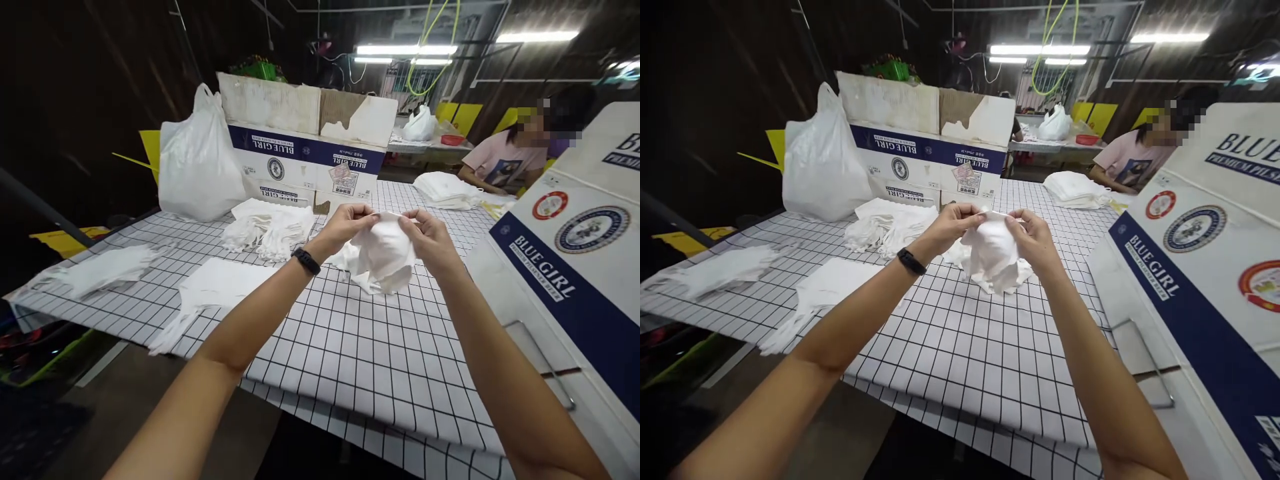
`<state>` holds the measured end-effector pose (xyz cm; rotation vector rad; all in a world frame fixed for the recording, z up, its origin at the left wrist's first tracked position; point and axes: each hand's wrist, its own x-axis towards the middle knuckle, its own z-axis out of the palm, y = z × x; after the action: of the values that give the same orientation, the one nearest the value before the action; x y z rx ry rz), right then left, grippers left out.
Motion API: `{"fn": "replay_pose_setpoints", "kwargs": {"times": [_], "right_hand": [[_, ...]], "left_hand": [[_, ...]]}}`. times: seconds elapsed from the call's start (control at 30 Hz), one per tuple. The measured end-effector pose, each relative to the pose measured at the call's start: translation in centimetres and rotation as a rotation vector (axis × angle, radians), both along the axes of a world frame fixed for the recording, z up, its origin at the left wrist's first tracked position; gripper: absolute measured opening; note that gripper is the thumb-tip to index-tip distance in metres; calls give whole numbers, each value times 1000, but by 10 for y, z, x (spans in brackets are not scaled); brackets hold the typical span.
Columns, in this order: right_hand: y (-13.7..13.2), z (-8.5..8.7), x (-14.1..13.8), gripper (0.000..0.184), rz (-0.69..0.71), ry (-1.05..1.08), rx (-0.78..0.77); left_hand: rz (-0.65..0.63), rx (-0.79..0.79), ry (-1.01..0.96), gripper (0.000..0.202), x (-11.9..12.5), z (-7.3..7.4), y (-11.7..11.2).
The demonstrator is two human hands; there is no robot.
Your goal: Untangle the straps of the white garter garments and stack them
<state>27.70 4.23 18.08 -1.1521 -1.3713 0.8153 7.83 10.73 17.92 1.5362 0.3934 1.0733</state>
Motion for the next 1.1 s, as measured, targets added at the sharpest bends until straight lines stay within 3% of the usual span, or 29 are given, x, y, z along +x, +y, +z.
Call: {"fn": "replay_pose_setpoints", "kwargs": {"times": [0.17, 0.37, 0.53, 0.7, 0.97, 1.1], "right_hand": [[-36, 12, 4, 38, 82, 105, -48], [-76, 37, 6, 29, 61, 162, -1], [-98, 44, 12, 26, 43, 112, -4], [-106, 43, 14, 26, 42, 88, -42], [-127, 50, 1, 27, 84, 3, 22], [-135, 45, 4, 25, -4, 93, 57]], "left_hand": [[-58, -77, 70, 45, -13, 5, -30], [-215, -100, 233, 38, -26, -5, -62], [-174, -104, 229, 33, -32, -13, -80], [-180, -108, 220, 33, -38, -13, -83], [-121, -160, 154, 36, -39, -13, -83], [-90, -194, 112, 33, -49, -9, -76]]}}
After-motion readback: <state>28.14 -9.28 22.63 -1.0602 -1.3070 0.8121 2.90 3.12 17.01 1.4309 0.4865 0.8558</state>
